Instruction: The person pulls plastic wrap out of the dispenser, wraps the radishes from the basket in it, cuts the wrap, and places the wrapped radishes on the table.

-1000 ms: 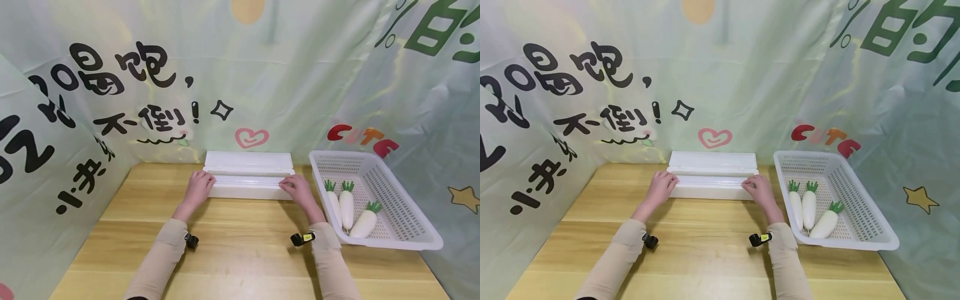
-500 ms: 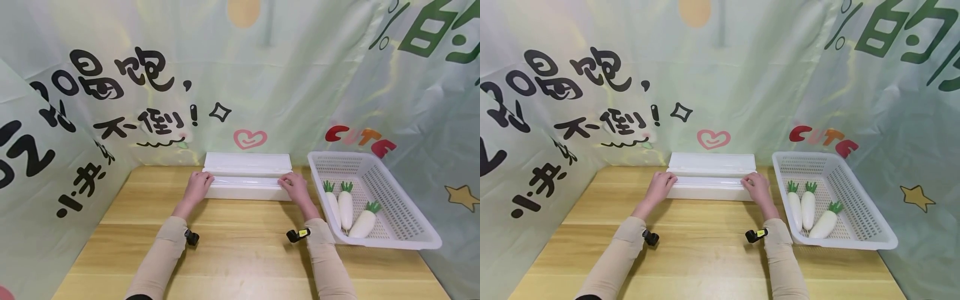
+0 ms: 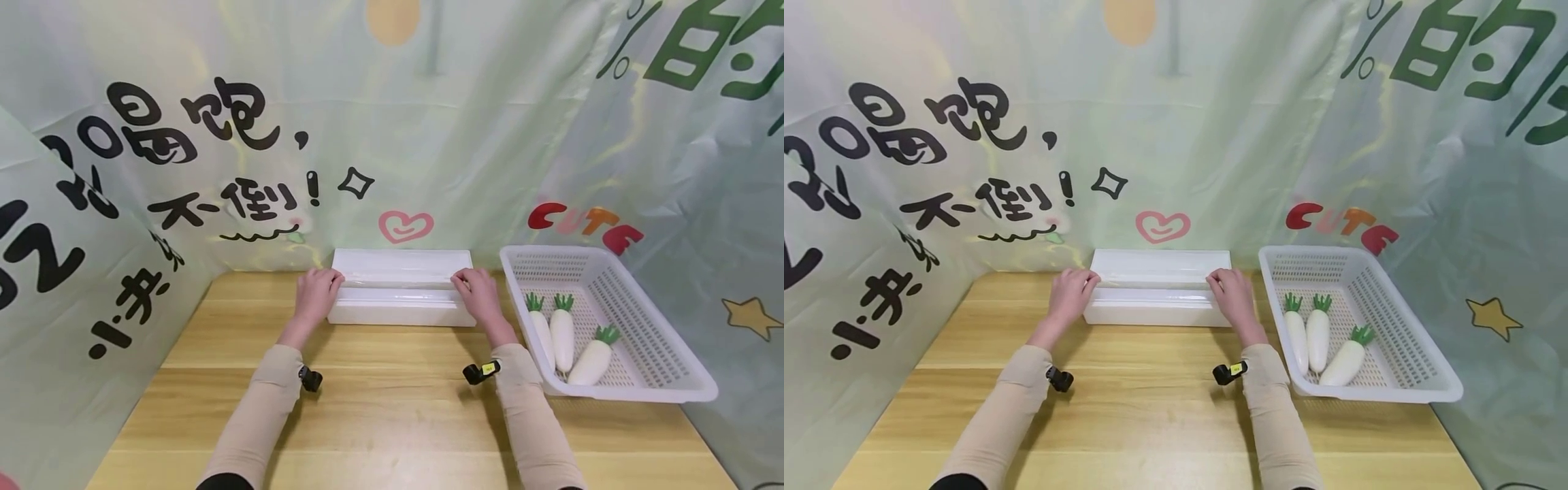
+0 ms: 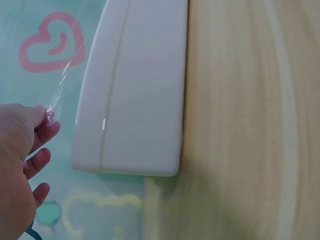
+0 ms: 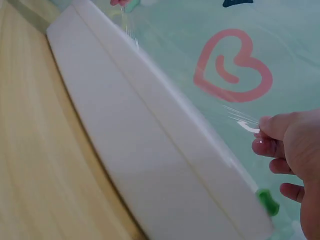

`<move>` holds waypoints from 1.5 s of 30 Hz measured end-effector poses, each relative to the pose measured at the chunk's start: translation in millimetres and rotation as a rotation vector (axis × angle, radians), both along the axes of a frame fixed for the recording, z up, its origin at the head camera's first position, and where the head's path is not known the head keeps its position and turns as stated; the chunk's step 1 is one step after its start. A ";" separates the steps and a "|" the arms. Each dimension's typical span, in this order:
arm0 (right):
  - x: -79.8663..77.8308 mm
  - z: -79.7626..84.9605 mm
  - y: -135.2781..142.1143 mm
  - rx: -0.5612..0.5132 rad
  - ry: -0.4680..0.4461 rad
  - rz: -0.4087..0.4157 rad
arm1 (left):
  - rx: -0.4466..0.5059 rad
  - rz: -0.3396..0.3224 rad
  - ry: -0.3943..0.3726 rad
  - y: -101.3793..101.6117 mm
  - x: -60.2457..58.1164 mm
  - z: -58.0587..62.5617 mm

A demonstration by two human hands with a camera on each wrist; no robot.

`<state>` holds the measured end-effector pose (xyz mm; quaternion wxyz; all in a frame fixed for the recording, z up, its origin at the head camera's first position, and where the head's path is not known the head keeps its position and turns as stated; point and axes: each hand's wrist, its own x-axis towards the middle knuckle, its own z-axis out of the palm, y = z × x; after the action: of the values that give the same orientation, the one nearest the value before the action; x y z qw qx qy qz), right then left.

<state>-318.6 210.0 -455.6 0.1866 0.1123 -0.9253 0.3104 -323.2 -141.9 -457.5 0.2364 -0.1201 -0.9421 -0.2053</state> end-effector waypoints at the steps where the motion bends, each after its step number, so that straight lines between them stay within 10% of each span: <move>1: -0.8 1.9 -0.6 -0.003 0.004 -0.003 | -0.004 0.007 -0.001 -0.2 -0.2 1.6; 45: -8.7 134.2 -11.4 0.128 0.235 -0.036 | -0.072 0.046 0.212 -2.6 -5.0 126.0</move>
<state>-327.3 198.6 -321.4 0.2918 0.1427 -0.9168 0.2322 -328.3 -144.5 -331.5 0.3351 -0.1279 -0.9210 -0.1519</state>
